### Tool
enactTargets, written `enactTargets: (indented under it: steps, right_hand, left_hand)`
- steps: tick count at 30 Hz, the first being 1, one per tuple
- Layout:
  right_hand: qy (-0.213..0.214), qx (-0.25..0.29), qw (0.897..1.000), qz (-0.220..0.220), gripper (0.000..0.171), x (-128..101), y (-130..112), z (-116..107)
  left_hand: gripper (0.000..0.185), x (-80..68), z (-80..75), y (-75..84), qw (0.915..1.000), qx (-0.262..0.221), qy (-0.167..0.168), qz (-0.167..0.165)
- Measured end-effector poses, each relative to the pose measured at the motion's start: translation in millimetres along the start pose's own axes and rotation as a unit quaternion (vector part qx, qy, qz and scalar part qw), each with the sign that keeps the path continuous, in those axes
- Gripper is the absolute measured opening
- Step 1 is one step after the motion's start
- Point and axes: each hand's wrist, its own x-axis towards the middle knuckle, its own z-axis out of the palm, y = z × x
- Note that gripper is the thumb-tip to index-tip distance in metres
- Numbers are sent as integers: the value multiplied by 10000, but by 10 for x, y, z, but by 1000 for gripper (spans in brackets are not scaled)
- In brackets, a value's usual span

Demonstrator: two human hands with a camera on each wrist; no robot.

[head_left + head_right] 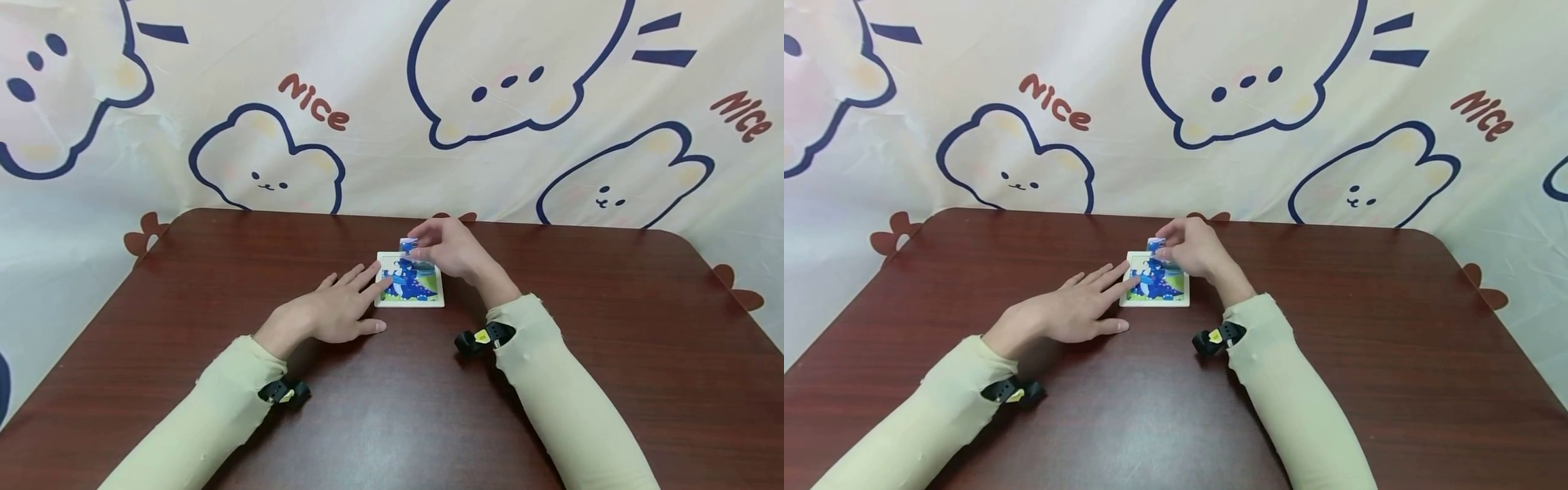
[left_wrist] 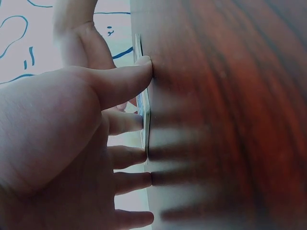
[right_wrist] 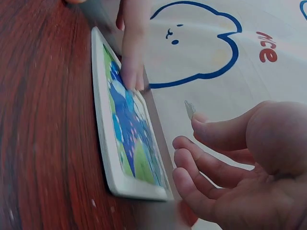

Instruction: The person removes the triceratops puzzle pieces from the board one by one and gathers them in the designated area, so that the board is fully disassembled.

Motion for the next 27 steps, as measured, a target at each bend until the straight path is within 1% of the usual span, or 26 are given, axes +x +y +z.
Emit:
enactTargets:
  steps: [6,13,27]
  right_hand:
    - [130,-122,9998,24,34,-5,115,-110]
    - [237,-137,9996,120,33,-29,272,-252]
    - [274,-223,9990,274,35,-68,494,-458]
  left_hand:
    - [82,-3,-6,5,10000,20,-7,-29]
    - [81,2,-4,10,10000,15,-14,-48]
    - [82,-4,4,-2,10000,61,5,-3]
